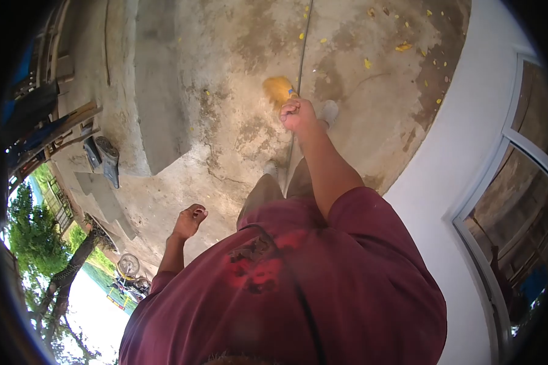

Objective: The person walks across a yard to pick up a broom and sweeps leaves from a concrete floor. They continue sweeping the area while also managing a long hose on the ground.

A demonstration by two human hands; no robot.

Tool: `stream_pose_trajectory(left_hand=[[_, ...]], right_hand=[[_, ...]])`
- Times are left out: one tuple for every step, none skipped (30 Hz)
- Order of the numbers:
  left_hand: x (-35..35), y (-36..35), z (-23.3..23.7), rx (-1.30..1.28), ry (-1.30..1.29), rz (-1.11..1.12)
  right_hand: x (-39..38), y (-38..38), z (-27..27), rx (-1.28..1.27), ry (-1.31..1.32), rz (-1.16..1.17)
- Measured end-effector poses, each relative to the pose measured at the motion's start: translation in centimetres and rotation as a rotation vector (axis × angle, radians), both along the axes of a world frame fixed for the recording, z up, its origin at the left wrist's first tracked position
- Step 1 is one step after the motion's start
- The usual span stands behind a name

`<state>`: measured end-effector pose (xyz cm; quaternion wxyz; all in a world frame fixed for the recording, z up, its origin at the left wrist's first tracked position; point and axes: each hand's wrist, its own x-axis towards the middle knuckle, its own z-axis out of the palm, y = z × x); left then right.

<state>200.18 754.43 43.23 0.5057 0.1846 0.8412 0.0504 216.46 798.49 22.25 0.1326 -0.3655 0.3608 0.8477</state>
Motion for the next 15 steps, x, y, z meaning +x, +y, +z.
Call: stream_pose_trajectory(left_hand=[[1.1,1.7,0.5,-0.014,-0.019,0.003],[2.0,2.9,1.2,-0.029,-0.038,0.011],[2.5,3.6,0.9,-0.034,-0.035,0.036],[3.0,4.1,0.8,-0.031,-0.050,0.040],[3.4,5.1,0.9,-0.026,-0.058,0.046],[3.4,5.9,1.3,-0.024,-0.059,0.052],[3.4,6.9,2.0,-0.016,-0.052,0.049],[3.0,7.2,2.4,-0.003,-0.027,0.076],[2.8,7.3,2.5,0.013,-0.006,0.105],[2.6,7.1,2.4,0.031,0.011,0.137],[2.4,6.5,2.2,0.035,0.023,0.195],[2.3,5.7,1.9,0.036,0.026,0.220],[2.3,4.5,1.3,0.039,0.025,0.241],[2.2,3.4,0.5,0.046,0.019,0.254],[2.4,2.2,-0.5,0.017,0.037,0.239]], right_hand=[[-0.4,3.3,1.5,0.058,-0.031,-0.062],[-0.6,5.5,1.3,0.096,0.022,-0.054],[-0.8,7.5,1.0,0.134,0.073,-0.046],[-0.5,9.2,1.0,0.177,0.127,-0.036],[0.0,10.1,1.1,0.296,0.038,0.065],[0.4,10.3,1.1,0.415,-0.043,0.166],[0.8,10.7,1.4,0.538,-0.120,0.266],[1.8,11.2,1.9,0.610,-0.201,0.336],[2.9,11.5,2.8,0.686,-0.284,0.406],[3.4,11.3,4.4,0.713,-0.320,0.445],[3.8,11.0,6.5,0.743,-0.361,0.485],[3.5,10.2,9.1,0.697,-0.353,0.530],[3.3,9.0,11.4,0.649,-0.352,0.573],[3.1,7.5,12.6,0.591,-0.285,0.578],[2.7,6.2,13.6,0.536,-0.224,0.575]])
